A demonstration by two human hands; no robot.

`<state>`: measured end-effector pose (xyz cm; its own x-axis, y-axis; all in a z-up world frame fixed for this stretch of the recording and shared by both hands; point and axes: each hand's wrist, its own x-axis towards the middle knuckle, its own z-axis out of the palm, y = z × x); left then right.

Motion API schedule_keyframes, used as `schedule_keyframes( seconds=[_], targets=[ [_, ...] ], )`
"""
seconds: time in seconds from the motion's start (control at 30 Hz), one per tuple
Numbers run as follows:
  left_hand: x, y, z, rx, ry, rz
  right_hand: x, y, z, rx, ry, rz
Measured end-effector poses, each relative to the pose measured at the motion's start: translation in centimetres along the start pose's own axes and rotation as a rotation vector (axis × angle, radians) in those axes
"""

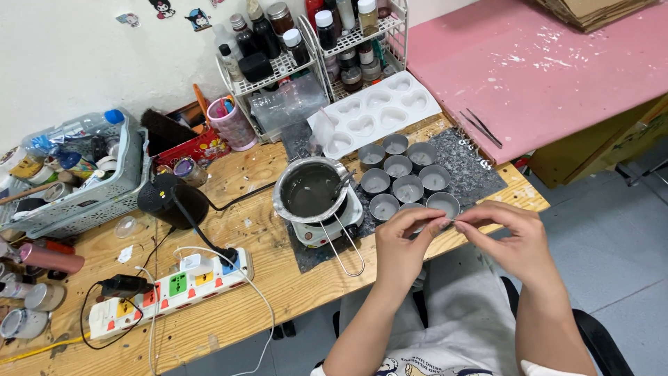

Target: Preparing wicks and melting wax for candle making.

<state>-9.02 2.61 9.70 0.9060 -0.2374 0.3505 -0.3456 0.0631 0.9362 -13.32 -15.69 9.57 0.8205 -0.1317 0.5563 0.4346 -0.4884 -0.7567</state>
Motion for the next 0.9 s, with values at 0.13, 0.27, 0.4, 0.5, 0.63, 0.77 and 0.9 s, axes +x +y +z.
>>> schedule_keyframes(
  seconds=[0.13,0.27,0.4,0.5,0.63,0.77,0.9],
  targets=[
    [0.7,-4.6,0.8,-0.312,-0.068,-0.160,1.1,3.0,-1.5,-0.037,-0.015,0.034],
    [0.5,-7.0,0.0,-0.418,-0.132,-0.206,4.2,7.2,-4.1,-0.407,0.052,0.051],
    [-0.4,-7.4,-2.9,-0.705,-0.128,-0.438,7.7,10.1,-4.4,-0.864,-0.058,0.144],
    [-2.4,-9.6,-5.6,-0.908,-0.112,-0.519,9.3,14.1,-3.5,-1.076,-0.192,0.116],
    [-3.2,-10.5,-8.4,-1.178,-0.029,-0.607,9.8,15.6,-3.0,-1.068,-0.259,0.063],
    [-3.2,-8.5,-10.1,-1.213,-0.040,-0.557,10.4,16.4,-2.5,-1.129,-0.327,0.116],
    [-3.6,-6.8,-10.6,-1.123,0.001,-0.617,11.2,16.1,-2.2,-1.090,-0.398,0.272]
  ],
)
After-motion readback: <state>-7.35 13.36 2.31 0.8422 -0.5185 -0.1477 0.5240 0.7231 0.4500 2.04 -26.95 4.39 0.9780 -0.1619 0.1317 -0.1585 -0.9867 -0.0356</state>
